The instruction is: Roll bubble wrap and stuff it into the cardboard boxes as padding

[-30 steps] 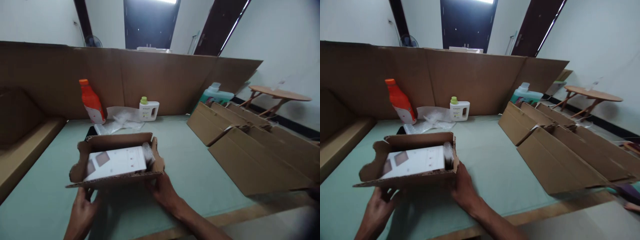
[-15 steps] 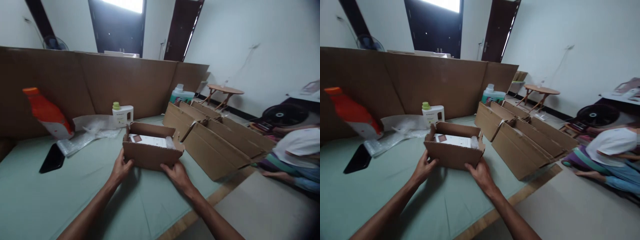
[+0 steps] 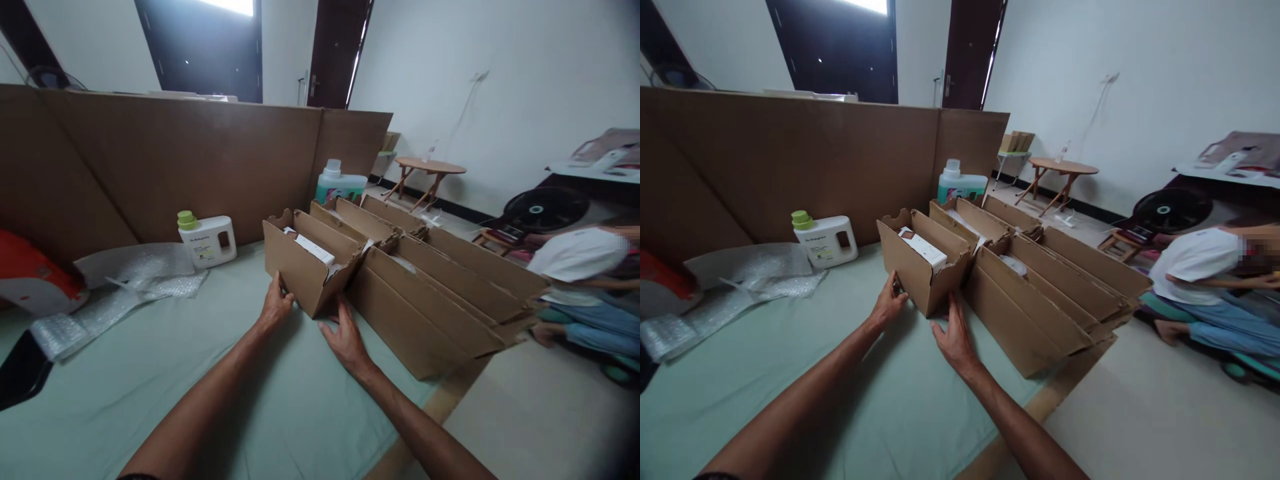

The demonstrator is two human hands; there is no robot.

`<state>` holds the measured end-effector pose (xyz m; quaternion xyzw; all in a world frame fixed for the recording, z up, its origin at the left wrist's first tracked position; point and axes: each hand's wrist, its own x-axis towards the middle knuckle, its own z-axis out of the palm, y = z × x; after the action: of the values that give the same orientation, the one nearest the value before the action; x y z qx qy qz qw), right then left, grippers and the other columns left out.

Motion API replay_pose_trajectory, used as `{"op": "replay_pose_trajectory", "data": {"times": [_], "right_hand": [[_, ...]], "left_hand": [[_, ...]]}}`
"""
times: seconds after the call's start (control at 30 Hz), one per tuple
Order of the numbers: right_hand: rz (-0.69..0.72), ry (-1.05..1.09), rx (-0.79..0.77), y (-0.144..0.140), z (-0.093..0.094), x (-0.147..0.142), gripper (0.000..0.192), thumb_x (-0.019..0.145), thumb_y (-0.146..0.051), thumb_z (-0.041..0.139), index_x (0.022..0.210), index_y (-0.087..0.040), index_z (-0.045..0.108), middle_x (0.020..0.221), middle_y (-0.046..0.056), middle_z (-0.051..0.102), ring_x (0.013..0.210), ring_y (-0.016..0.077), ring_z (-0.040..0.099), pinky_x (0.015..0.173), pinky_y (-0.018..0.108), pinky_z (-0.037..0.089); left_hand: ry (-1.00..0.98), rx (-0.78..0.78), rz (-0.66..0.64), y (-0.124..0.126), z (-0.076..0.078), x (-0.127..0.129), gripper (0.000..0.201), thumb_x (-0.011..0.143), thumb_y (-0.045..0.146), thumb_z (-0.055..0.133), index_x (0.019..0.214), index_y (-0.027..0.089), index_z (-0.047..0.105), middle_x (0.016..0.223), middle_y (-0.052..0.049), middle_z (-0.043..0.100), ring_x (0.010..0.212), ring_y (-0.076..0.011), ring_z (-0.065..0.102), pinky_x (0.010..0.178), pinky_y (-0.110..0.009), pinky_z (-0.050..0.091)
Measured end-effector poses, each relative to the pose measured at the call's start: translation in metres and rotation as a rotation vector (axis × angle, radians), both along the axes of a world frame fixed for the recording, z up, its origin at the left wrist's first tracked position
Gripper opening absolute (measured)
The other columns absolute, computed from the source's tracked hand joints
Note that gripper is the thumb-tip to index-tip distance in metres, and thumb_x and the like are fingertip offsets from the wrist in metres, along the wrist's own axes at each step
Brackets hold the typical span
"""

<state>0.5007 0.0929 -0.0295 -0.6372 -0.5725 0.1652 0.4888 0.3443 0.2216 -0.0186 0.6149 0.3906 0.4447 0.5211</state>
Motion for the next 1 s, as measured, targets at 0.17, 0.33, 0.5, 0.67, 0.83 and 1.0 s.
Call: {"op": "replay_pose_trajectory", "data": {"times": [0.17, 0.33, 0.5, 0.67, 0.83, 1.0], "right_hand": [[0.02, 0.116, -0.007, 0.011, -0.003, 0.014, 0.081, 0.083, -0.032, 0.06, 0.156, -0.022, 0.027, 0.162, 0.017, 0.023, 0.139, 0.0329, 0.045, 0.105, 0.051, 0.052], [0.042, 0.166, -0.014, 0.015, -0.012, 0.021, 0.083, 0.083, -0.035, 0.062, 0.156, -0.025, 0.025, 0.162, 0.015, 0.021, 0.142, 0.0312, 0.041, 0.109, 0.049, 0.049], [0.049, 0.191, -0.024, 0.015, -0.015, 0.025, 0.078, 0.083, -0.038, 0.064, 0.154, -0.027, 0.033, 0.161, 0.015, 0.024, 0.134, 0.0314, 0.051, 0.107, 0.049, 0.05], [0.031, 0.195, -0.01, 0.018, -0.016, 0.027, 0.073, 0.081, -0.046, 0.064, 0.147, -0.022, 0.044, 0.157, 0.017, 0.029, 0.127, 0.0312, 0.057, 0.105, 0.048, 0.051], [0.033, 0.169, -0.033, 0.021, -0.014, 0.029, 0.078, 0.077, -0.055, 0.066, 0.143, -0.019, 0.047, 0.155, 0.02, 0.03, 0.118, 0.0311, 0.063, 0.102, 0.048, 0.053], [0.036, 0.143, -0.092, 0.027, -0.005, 0.03, 0.091, 0.073, -0.064, 0.063, 0.147, -0.015, 0.04, 0.155, 0.025, 0.028, 0.113, 0.036, 0.065, 0.095, 0.052, 0.055]], "left_hand": [[-0.03, 0.002, -0.059, 0.012, 0.0, 0.016, 0.09, 0.071, 0.012, 0.066, 0.153, 0.016, 0.03, 0.149, -0.016, 0.05, 0.133, -0.0275, 0.05, 0.11, -0.038, 0.043], [-0.009, 0.063, -0.153, 0.021, 0.009, 0.02, 0.079, 0.072, 0.01, 0.054, 0.149, 0.011, 0.038, 0.149, -0.014, 0.053, 0.137, -0.0258, 0.048, 0.114, -0.037, 0.04], [0.168, 0.14, -0.152, -0.002, 0.002, 0.01, 0.074, 0.074, 0.017, 0.055, 0.146, 0.007, 0.043, 0.158, -0.022, 0.038, 0.146, -0.0364, 0.035, 0.119, -0.054, 0.03], [0.402, 0.301, -0.25, -0.07, -0.003, -0.008, 0.078, 0.068, 0.024, 0.068, 0.142, 0.007, 0.051, 0.154, -0.024, 0.044, 0.149, -0.0408, 0.03, 0.124, -0.059, 0.017], [0.66, 0.432, -0.339, -0.14, 0.016, -0.035, 0.065, 0.087, 0.04, 0.061, 0.145, 0.015, 0.05, 0.16, -0.021, 0.034, 0.152, -0.0381, 0.024, 0.124, -0.06, 0.009], [0.826, 0.627, -0.438, -0.19, 0.024, -0.072, 0.068, 0.097, 0.06, 0.04, 0.152, 0.019, 0.037, 0.162, -0.021, 0.029, 0.152, -0.0384, 0.024, 0.122, -0.064, 0.016]]}}
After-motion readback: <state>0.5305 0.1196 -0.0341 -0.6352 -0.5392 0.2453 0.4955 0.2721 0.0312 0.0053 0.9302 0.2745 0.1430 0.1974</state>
